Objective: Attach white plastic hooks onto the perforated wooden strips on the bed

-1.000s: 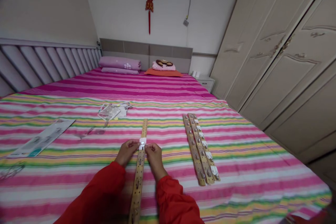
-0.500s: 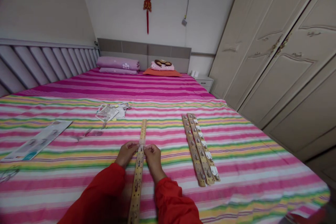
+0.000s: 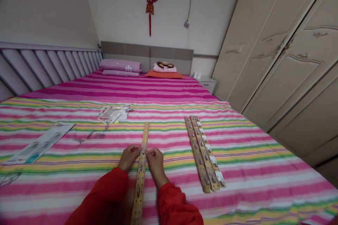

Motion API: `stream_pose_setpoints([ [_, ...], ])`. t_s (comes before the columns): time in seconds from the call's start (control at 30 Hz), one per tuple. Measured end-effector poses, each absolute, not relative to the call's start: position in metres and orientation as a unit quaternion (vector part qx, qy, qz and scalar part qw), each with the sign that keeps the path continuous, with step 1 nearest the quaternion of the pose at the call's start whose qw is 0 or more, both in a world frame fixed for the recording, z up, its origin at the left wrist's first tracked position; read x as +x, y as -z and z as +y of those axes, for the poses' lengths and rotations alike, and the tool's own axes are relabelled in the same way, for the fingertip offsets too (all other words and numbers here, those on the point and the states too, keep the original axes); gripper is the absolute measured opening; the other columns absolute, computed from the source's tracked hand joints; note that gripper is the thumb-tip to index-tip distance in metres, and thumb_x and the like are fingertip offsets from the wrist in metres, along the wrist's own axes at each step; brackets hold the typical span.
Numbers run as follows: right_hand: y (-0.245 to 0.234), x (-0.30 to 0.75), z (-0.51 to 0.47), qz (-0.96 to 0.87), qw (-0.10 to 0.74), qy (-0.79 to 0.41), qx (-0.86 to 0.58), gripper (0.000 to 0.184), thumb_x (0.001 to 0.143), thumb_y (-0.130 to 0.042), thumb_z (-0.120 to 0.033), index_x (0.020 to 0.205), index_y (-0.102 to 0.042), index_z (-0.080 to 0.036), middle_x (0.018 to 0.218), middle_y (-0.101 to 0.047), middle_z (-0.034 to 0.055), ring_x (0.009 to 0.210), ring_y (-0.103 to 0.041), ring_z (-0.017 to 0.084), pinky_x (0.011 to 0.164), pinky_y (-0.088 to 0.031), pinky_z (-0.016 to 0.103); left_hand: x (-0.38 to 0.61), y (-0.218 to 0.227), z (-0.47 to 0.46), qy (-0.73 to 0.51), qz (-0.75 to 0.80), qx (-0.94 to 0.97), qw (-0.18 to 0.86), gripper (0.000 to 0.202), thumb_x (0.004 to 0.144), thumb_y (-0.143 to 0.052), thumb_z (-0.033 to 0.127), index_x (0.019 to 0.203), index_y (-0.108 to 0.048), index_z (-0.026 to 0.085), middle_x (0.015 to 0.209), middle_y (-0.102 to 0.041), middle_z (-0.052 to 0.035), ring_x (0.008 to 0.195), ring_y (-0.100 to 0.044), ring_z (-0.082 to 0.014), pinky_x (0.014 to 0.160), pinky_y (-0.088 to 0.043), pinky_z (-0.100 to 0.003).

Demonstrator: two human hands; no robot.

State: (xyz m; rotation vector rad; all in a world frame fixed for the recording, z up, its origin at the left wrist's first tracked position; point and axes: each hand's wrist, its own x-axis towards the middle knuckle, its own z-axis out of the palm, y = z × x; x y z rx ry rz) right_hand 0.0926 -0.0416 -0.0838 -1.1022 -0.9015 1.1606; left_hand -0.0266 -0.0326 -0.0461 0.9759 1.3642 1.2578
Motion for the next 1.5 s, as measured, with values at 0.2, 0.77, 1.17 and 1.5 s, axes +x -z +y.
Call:
stream_pose_setpoints([
  [0.2,0.085,0.093,-0.042,-0.384,0.601,-0.510,-0.481,0.026,0.059,-0.071,-0.039,0.056,-0.054,-0.019,0.044,-0.048,-0.0064,0.040,-0.039,0.009,0.038,-0.028,0.020,-0.026,0.053,-0.028,-0.514,0.578,0.392,0.499,0.033,0.044,-0.072,0.040,0.061,-0.058,0.016,0.049,-0.055,0.0038,0.048,-0.050,-0.0105,0.050,-0.038,-0.024],
  [0.77,0.090,0.092,-0.041,-0.358,0.591,-0.538,-0.483,0.027,0.057,-0.073,-0.035,0.071,-0.057,-0.018,0.042,-0.044,-0.0111,0.035,-0.035,0.006,0.036,-0.026,0.019,-0.027,0.043,-0.010,-0.430,0.645,0.401,0.488,0.033,0.056,-0.065,0.023,0.033,-0.043,0.019,0.031,-0.040,0.0050,0.032,-0.033,-0.0063,0.037,-0.025,-0.022],
  [1.17,0.075,0.093,-0.050,-0.363,0.586,-0.560,-0.460,0.030,0.060,-0.073,-0.042,0.069,-0.059,-0.018,0.043,-0.047,-0.0086,0.033,-0.033,0.007,0.034,-0.021,0.020,-0.031,0.048,-0.012,-0.445,0.635,0.401,0.488,0.032,0.062,-0.065,0.041,0.044,-0.054,0.016,0.039,-0.050,0.0010,0.032,-0.041,-0.0086,0.037,-0.028,-0.023],
  [1.5,0.064,0.095,-0.060,-0.354,0.602,-0.565,-0.440,0.035,0.065,-0.071,-0.050,0.063,-0.056,-0.018,0.046,-0.046,-0.0075,0.033,-0.030,0.005,0.033,-0.018,0.020,-0.181,0.022,-0.021,-0.601,0.715,0.301,0.195,0.021,0.065,-0.054,0.025,0.081,-0.062,0.015,0.064,-0.054,0.0004,0.067,-0.052,-0.0158,0.065,-0.042,-0.028],
])
